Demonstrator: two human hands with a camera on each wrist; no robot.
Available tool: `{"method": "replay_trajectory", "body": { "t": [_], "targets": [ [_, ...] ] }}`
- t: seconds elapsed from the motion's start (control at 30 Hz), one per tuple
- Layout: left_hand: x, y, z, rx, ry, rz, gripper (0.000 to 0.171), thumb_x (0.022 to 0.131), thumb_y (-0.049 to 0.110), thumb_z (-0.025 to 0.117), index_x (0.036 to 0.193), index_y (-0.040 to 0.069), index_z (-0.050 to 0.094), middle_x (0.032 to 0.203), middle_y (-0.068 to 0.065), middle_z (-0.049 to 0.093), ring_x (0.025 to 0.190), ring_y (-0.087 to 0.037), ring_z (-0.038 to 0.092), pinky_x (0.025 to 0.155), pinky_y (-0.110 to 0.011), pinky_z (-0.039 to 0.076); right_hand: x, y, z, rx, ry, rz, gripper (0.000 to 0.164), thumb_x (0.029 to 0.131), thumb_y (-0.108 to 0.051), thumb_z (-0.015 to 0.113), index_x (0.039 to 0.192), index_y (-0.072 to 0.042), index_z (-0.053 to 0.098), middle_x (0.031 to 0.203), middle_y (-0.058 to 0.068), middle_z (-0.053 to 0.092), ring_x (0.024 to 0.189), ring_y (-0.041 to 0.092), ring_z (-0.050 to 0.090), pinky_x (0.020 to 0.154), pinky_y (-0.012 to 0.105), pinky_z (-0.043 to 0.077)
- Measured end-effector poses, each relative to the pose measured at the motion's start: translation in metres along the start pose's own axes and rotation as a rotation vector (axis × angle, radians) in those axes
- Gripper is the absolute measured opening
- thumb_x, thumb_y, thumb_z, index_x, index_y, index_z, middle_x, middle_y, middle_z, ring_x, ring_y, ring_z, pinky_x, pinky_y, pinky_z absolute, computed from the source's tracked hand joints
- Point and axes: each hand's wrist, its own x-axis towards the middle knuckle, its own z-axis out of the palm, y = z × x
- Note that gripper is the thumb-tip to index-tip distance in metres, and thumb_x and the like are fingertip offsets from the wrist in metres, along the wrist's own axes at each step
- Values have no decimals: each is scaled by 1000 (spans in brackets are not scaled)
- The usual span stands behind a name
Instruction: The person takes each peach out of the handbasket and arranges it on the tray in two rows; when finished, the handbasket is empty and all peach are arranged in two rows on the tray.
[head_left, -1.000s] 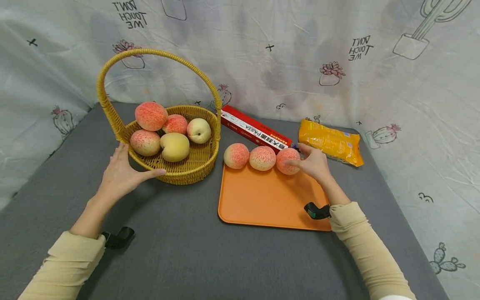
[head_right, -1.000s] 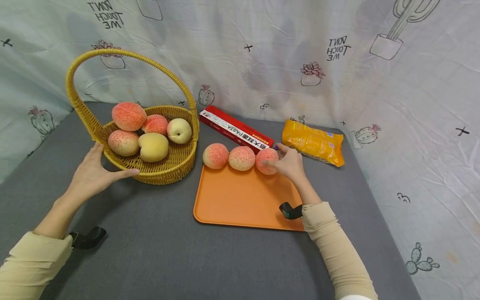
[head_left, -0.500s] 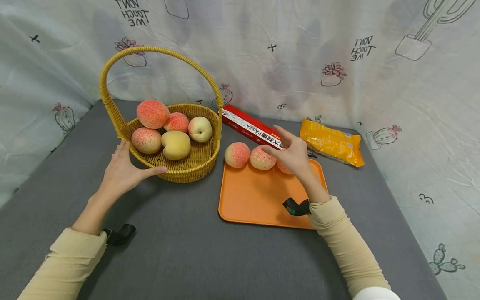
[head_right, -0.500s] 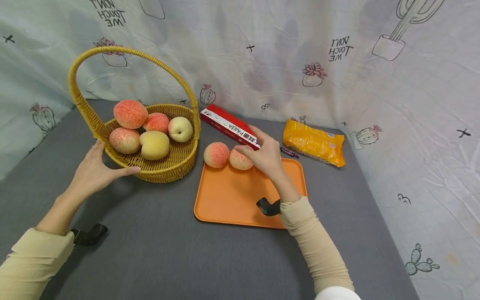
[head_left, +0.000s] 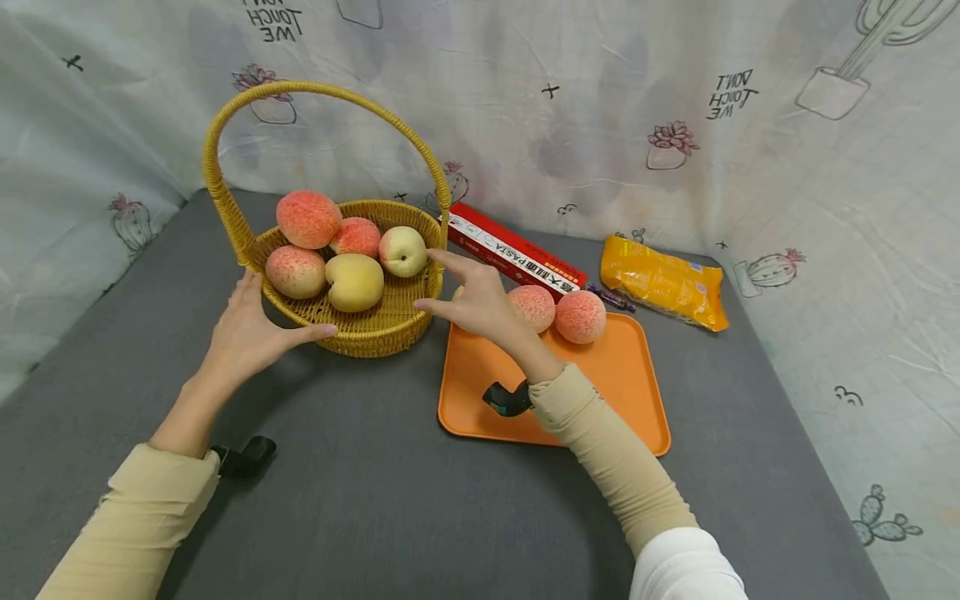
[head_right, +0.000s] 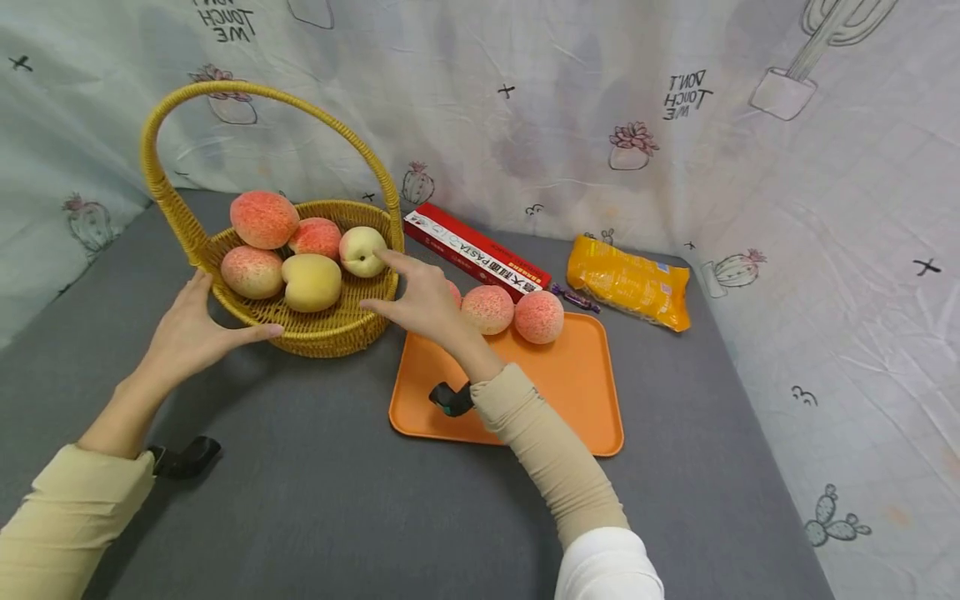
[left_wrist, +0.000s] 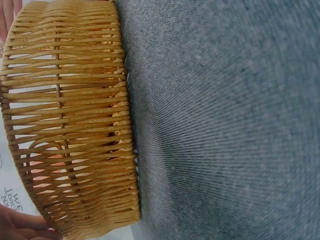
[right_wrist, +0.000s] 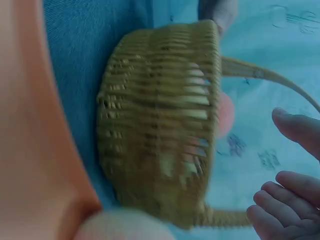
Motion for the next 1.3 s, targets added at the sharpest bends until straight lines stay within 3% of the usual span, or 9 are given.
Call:
{"method": "replay_trajectory", "body": {
  "t": [0.4,0.57,0.73,0.83,0.93,1.0,1.07,1.17,1.3],
  "targets": [
    [-1,3,1,-26,16,-2,130,76,60,75,152,-6,-7,157,-31,-8,142,-52,0,105,-72,15,60,-22,51,-252,-323,-35,81,83,-30,79,148,-4,39,148,8,46,134,20,44,108,28,36],
    [-2,5,2,-26,14,-4,130,75,61,75,152,-6,-7,157,-31,-8,142,-52,0,105,-72,15,77,-29,63,-360,-441,-26,92,84,-33,78,153,-2,26,157,11,30,143,21,29,114,29,26],
    [-4,5,1,-21,17,-11,131,75,60,75,152,-6,-6,156,-32,-6,142,-53,1,104,-72,16,90,-33,73,-463,-521,12,101,83,-38,78,156,-3,16,160,13,19,146,21,19,115,29,24],
    [-3,4,-1,-14,21,-12,130,75,60,75,152,-7,-6,156,-34,-5,141,-54,2,104,-72,16,96,-35,77,-512,-531,22,100,84,-39,77,156,-4,16,159,12,22,145,20,22,113,29,28],
    [-2,4,-2,-9,19,-10,130,75,60,76,152,-8,-5,156,-34,-5,141,-54,2,105,-72,17,99,-36,79,-529,-506,23,91,85,-38,75,154,-5,25,152,11,36,137,20,38,106,29,38],
    [-2,5,-2,-9,17,-12,130,75,59,76,152,-7,-5,156,-33,-5,141,-54,2,105,-72,17,99,-36,78,-529,-460,18,74,86,-37,74,145,-6,42,137,10,52,120,20,53,93,29,47],
    [-2,6,-1,-9,18,-15,130,75,59,76,152,-7,-4,156,-32,-5,141,-53,3,105,-71,17,99,-35,76,-517,-406,14,52,85,-37,71,125,-7,57,114,8,62,97,19,60,78,29,50],
    [-2,5,-1,-3,21,-21,130,75,59,76,152,-7,-5,156,-32,-4,142,-53,3,105,-71,17,99,-32,73,-496,-323,23,31,81,-38,69,92,-10,62,85,4,60,72,19,55,62,28,47],
    [-3,4,-1,2,18,-27,130,75,61,75,152,-7,-5,156,-33,-5,141,-53,3,105,-71,16,98,-25,66,-411,-295,64,34,75,-37,76,88,-11,60,80,3,56,70,18,51,60,26,43]
  ]
}}
